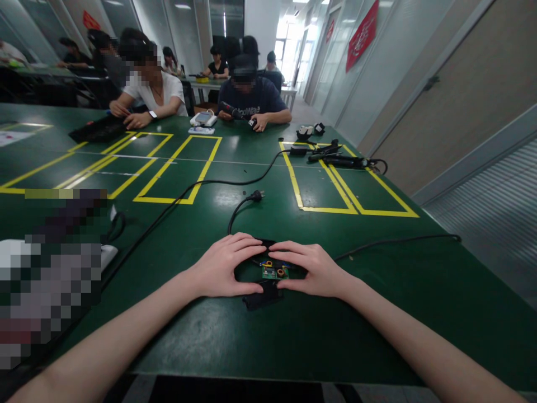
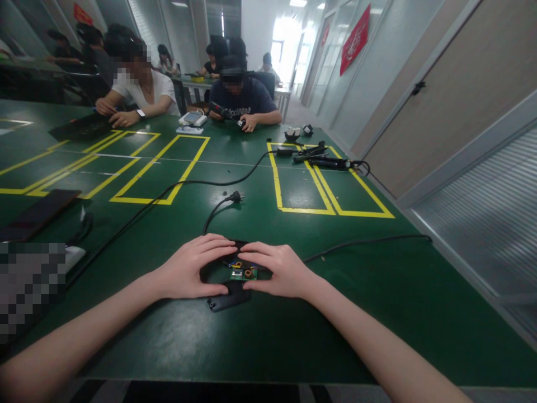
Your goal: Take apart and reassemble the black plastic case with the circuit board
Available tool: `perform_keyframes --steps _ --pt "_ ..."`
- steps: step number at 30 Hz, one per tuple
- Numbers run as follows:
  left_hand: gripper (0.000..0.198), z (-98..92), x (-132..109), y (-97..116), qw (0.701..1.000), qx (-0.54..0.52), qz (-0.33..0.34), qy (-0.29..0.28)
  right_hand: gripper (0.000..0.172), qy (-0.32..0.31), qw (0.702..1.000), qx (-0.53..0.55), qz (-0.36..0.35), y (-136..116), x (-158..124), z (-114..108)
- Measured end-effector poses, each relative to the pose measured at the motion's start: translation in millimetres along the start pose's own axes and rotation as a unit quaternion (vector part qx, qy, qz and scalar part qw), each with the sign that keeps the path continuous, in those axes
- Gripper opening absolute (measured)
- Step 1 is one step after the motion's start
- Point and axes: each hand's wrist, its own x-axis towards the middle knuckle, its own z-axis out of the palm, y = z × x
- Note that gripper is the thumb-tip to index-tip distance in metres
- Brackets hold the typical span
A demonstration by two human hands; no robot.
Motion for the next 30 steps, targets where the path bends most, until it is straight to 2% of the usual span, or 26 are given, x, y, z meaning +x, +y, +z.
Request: perform_keyframes --steps 5,10,18,26,30 --pt "0.056 -10.8 -2.4 -6.1 1.0 -0.018 0.007 -0.01 0.047 0.004 1.0 -0.019 0.005 6.0 -2.7 -12.7" --pt "0.051 -12.1 -2.5 -7.4 1.0 -0.023 -0.014 -0.008 0.024 -0.041 0.998 -0.02 0.035 9.6 -6.0 -18.2" --pt "0.037 -7.0 -3.0 -7.7 0.998 -0.044 -0.039 0.014 0.03 -0.056 0.996 -0.059 0.042 6.1 -6.3 -8.6" --pt "0.028 -5.0 -2.4 -3.0 0.996 -0.04 -0.078 0.029 0.028 -0.078 0.989 -0.086 0.092 -5.6 8.1 -0.9" --pt "0.027 -3.5 -4.0 -2.9 0.993 -0.041 -0.102 0.041 0.026 -0.056 0.989 -0.08 0.112 -6.3 9.6 5.6"
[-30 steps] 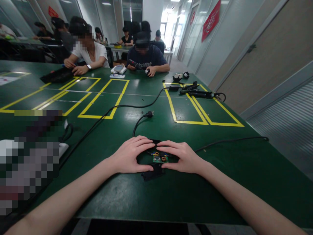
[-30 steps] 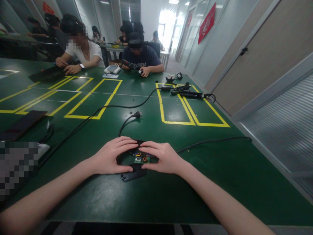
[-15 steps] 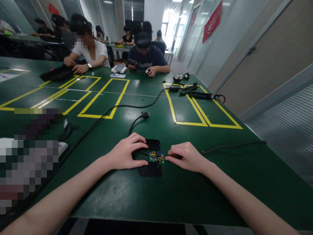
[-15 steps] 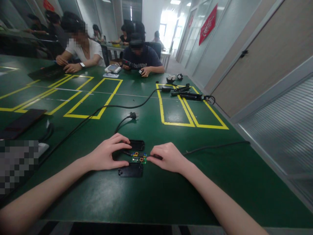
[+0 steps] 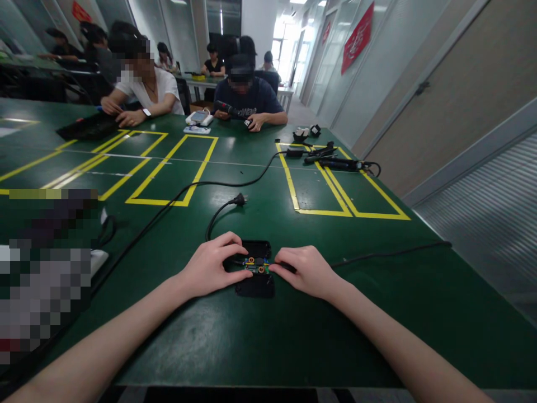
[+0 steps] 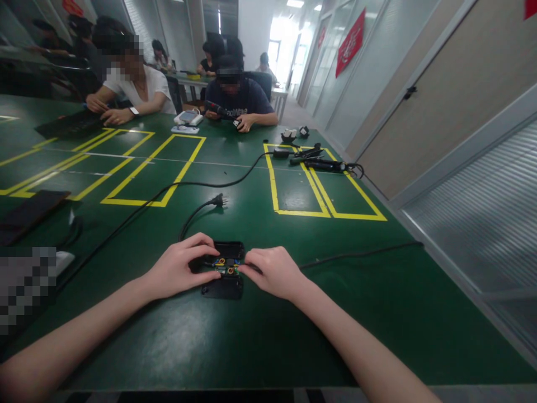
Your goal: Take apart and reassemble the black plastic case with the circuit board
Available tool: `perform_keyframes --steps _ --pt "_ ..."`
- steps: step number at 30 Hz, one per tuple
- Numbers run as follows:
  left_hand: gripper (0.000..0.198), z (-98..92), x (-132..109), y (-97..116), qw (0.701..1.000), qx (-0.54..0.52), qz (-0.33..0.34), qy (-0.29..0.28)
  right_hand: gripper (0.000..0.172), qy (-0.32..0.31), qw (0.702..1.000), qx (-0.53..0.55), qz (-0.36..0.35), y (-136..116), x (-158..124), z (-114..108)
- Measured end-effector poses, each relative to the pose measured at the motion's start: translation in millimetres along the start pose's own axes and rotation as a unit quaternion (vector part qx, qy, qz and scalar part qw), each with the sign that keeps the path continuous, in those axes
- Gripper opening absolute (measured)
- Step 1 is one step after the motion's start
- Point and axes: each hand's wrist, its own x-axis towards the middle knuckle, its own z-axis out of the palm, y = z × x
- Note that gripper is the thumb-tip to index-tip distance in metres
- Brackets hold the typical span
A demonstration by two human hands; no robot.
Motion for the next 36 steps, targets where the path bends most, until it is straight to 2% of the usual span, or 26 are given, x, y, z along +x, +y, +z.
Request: perform_keyframes --steps 11,17,22,30,33,36 --pt "0.021 -2.1 -3.9 9.0 1.0 0.005 -0.012 0.011 0.03 0.018 1.0 -0.005 0.008 1.8 -6.0 5.8" --pt "0.015 -7.9 -5.2 6.3 1.0 0.005 -0.009 -0.021 0.032 0.01 1.0 0.01 0.017 2.2 -6.7 5.6" --pt "0.012 -9.2 -4.1 5.3 0.999 0.01 -0.035 -0.038 0.035 -0.006 1.0 0.007 0.025 1.1 -5.7 5.0" --pt "0.016 -9.0 -3.9 6.5 0.996 0.028 -0.046 -0.068 0.037 -0.006 0.999 0.0 0.032 0.3 -5.2 4.6" --pt "0.018 -10.9 -4.1 6.2 0.997 0.024 -0.036 -0.06 0.039 0.007 0.999 0.001 0.031 0.8 -5.2 3.5" --pt "0.019 -13.9 -4.4 7.5 0.999 0.003 -0.024 -0.037 0.04 0.047 0.998 0.009 0.029 0.6 -5.5 1.7"
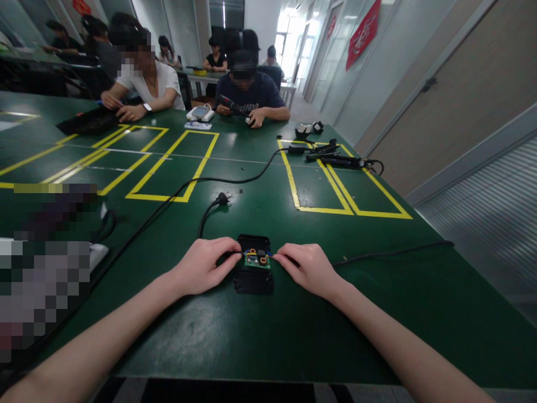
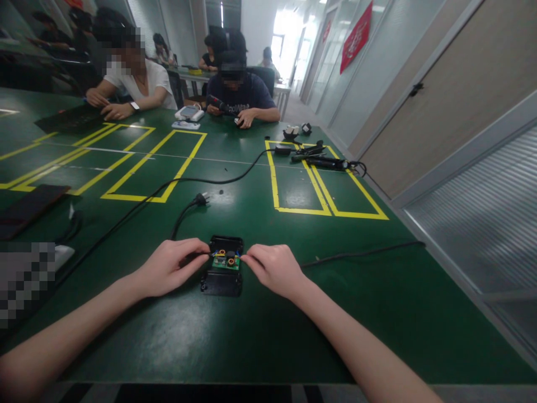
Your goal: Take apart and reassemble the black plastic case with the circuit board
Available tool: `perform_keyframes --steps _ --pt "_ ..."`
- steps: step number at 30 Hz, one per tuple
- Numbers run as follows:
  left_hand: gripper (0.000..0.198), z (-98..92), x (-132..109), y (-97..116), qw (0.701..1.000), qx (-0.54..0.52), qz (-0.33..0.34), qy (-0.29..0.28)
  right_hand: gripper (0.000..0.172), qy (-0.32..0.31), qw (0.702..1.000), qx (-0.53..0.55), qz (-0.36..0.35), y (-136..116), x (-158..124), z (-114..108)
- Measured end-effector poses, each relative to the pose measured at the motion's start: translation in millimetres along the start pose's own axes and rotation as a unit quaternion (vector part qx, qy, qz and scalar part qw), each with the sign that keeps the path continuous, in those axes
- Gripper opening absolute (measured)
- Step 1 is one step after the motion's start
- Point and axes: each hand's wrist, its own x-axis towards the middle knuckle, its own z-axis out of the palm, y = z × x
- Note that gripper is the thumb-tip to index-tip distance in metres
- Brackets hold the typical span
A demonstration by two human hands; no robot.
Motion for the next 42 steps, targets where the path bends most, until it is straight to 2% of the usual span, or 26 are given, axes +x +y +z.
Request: perform_keyframes --steps 4,10,14,21,27,33,42 --pt "0.021 -4.8 -0.1 3.0 0.999 -0.026 0.018 -0.003 0.04 0.028 0.999 0.031 -0.015 0.0 -1.1 -2.2" --pt "0.021 -11.2 0.5 4.8 0.995 -0.084 0.022 -0.057 0.041 -0.018 0.996 0.076 -0.04 -2.8 -3.6 -3.2" --pt "0.021 -14.7 -0.7 5.3 0.991 -0.113 0.012 -0.074 0.039 -0.048 0.993 0.094 -0.05 -7.6 -4.5 -2.2" --pt "0.017 -18.3 -2.4 6.9 0.984 -0.129 0.015 -0.119 0.034 -0.062 0.992 0.076 -0.08 -11.1 -5.7 -0.8" --pt "0.014 -11.6 -1.9 4.6 0.99 -0.099 0.002 -0.098 0.031 -0.066 0.995 0.062 -0.05 -7.5 -3.8 -0.6" --pt "0.009 -3.4 -2.8 0.6 0.994 -0.076 0.017 -0.074 0.03 -0.049 0.997 0.057 -0.026 -3.1 -3.4 0.4" --pt "0.011 -2.6 -3.1 -0.5 0.997 -0.048 0.045 -0.045 0.026 -0.068 0.996 0.064 -0.003 -6.0 -0.5 -4.0"
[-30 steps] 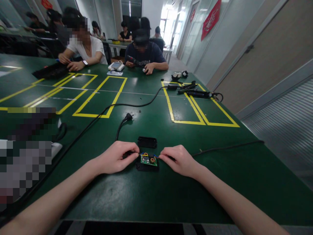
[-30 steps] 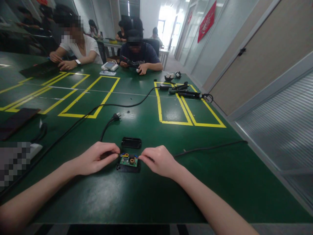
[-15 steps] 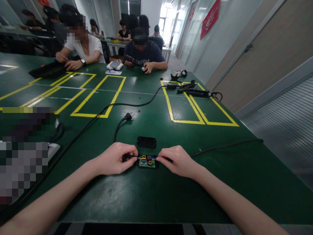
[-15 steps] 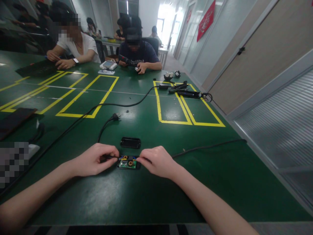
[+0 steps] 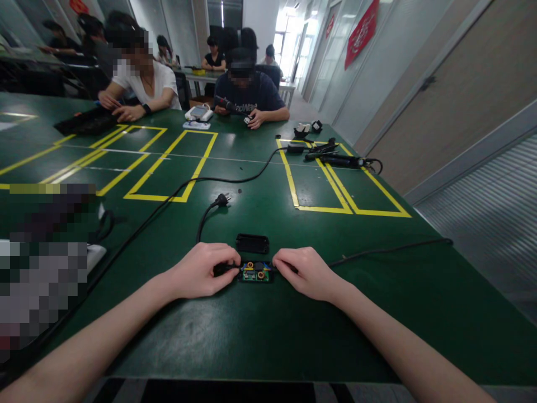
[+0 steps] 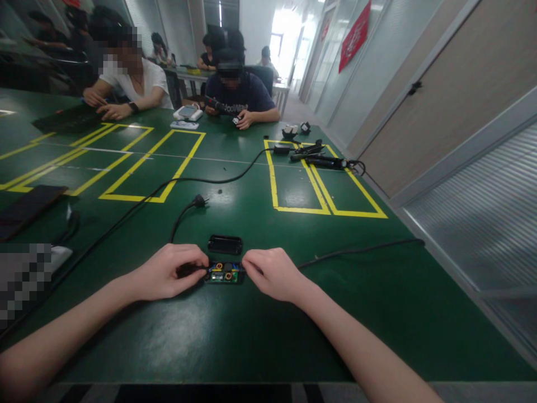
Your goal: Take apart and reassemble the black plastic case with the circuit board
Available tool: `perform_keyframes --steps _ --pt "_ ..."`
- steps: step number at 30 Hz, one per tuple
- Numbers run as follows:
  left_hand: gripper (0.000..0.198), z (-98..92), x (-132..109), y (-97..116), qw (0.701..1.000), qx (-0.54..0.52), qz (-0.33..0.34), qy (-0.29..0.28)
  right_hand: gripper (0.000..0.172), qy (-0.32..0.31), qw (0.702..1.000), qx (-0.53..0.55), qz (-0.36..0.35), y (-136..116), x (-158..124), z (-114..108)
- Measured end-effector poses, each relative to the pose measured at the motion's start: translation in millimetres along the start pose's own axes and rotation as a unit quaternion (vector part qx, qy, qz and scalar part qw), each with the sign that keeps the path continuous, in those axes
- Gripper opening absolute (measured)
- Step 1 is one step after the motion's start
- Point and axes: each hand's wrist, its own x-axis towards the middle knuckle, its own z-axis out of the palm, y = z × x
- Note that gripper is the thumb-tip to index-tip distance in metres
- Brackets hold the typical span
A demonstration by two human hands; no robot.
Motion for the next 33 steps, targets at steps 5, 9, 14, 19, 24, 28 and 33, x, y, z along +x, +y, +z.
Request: perform_keyframes --steps 5,9,14,19,24,28,33 --pt "0.01 0.4 0.6 0.2 1.0 -0.003 0.011 0.008 0.025 -0.002 1.0 -0.001 -0.005 -0.6 1.3 -1.3" --pt "0.011 -0.6 1.0 1.7 1.0 -0.004 0.015 0.003 0.022 -0.006 1.0 -0.003 -0.01 -0.3 0.7 -3.3" --pt "0.011 -0.2 1.0 3.2 1.0 -0.001 0.018 0.006 0.019 -0.007 1.0 -0.001 -0.018 -0.5 0.5 -6.5" --pt "0.015 0.7 0.5 1.3 1.0 -0.012 0.026 0.0 0.02 -0.029 0.999 0.03 -0.006 3.4 0.9 -6.5" --pt "0.017 -0.4 1.4 0.5 0.999 -0.035 0.03 -0.01 0.022 -0.036 0.999 0.037 -0.014 8.0 0.2 -4.5" --pt "0.016 -2.6 1.6 2.5 0.999 -0.016 0.027 -0.02 0.019 -0.037 0.998 0.048 -0.017 7.8 -0.1 -4.9" --pt "0.018 -4.7 2.2 5.0 0.999 0.017 0.042 -0.025 0.018 -0.031 0.999 0.039 -0.022 4.7 1.1 -6.0"
